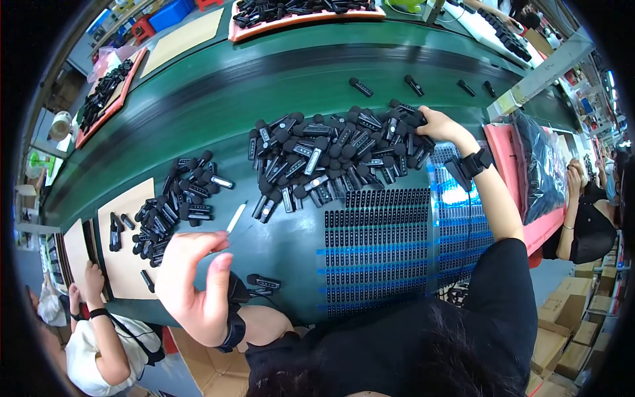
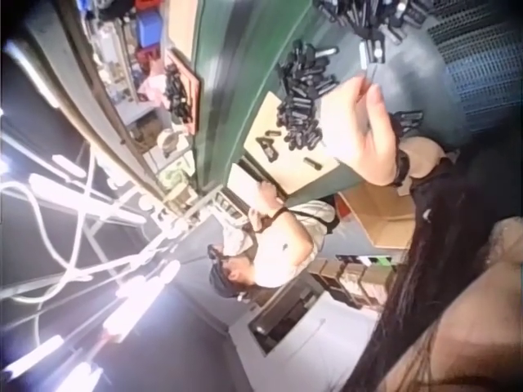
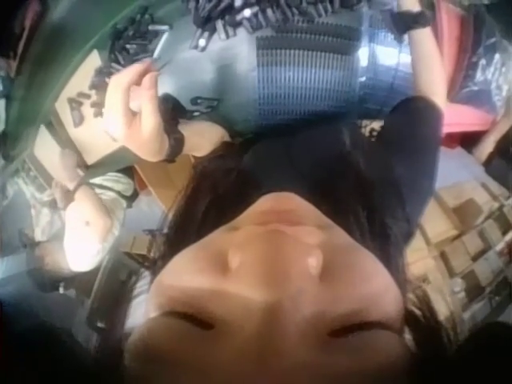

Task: The person peels a sticker from a sheet, presses it onto a microphone, and then places the microphone onto the conveyor belt.

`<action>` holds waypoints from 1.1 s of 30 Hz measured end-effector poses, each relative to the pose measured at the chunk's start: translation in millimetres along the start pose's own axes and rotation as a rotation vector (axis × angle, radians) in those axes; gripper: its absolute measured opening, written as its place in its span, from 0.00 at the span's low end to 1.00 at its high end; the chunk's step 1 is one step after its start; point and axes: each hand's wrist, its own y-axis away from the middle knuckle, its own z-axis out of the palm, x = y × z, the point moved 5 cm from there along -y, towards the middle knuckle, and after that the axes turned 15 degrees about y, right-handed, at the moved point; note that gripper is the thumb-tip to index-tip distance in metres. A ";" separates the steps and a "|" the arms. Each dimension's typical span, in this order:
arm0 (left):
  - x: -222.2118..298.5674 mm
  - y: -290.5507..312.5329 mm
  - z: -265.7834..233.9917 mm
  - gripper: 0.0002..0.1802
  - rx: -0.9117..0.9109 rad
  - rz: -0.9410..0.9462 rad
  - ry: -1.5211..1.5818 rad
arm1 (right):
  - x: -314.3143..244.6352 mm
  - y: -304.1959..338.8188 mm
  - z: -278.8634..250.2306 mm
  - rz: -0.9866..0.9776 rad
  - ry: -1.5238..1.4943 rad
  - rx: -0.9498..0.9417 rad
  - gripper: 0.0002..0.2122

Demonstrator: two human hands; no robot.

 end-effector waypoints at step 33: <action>-21.7 -41.5 67.2 0.43 0.275 -0.342 0.850 | -171.5 62.9 -109.9 -0.551 -0.486 0.588 0.06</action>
